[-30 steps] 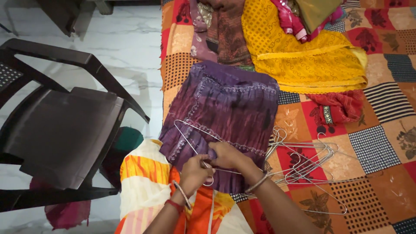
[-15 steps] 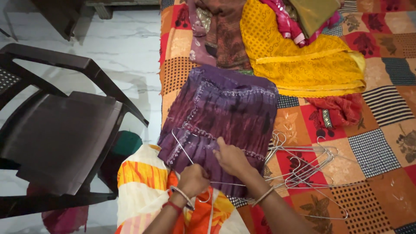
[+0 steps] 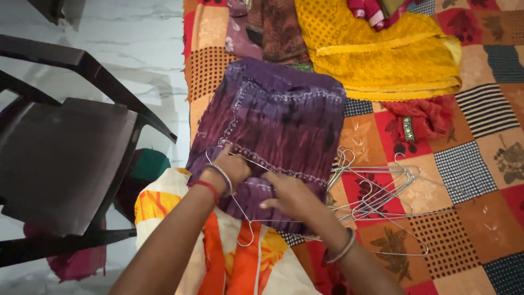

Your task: The person places a pink and orange patterned scarf onto a metal hanger and hangs it in a wardrobe. The person then picks up a purple patterned scarf, unfolds it, and places it onto a metal hanger.

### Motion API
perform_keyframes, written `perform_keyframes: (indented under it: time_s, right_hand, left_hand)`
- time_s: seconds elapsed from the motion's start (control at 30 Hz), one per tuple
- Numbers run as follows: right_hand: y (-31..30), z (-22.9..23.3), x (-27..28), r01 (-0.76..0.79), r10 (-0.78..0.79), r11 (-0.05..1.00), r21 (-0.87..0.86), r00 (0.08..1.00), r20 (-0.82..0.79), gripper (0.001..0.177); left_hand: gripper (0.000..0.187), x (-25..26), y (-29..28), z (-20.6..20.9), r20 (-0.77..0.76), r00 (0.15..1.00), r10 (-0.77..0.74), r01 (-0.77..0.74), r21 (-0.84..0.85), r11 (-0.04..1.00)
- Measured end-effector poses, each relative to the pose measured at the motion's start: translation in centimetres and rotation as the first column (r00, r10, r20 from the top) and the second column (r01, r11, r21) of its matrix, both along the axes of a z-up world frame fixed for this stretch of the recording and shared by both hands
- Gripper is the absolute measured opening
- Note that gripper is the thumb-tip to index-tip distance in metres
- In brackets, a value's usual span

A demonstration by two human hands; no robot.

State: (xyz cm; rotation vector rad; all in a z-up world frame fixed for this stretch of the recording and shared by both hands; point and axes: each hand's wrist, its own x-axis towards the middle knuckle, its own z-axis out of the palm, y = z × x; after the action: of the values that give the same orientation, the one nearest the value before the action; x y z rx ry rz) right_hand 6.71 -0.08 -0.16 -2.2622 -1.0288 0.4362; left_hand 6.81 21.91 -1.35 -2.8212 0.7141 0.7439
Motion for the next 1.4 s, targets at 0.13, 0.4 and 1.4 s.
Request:
perform_keyframes:
  time_s: [0.13,0.4,1.4]
  right_hand:
    - [-2.8,-0.7,1.9,-0.071,0.021,0.898,-0.435,0.993,-0.119,0.052]
    - [-5.9,-2.2,0.5,0.069,-0.072,0.997,0.022,0.979,0.193,0.034]
    - [-3.9,0.8,13.3,0.214,-0.217,0.976,0.047,0.911,0.351,0.035]
  left_hand:
    - [0.036,-0.5,3.3,-1.9,0.124,0.992,-0.001,0.007,-0.043,0.999]
    - [0.028,-2.1,7.4,-1.8,0.245,0.958,0.15,-0.05,-0.369,0.928]
    - [0.017,7.0,0.1,2.3,0.357,0.882,0.308,-0.154,-0.398,0.904]
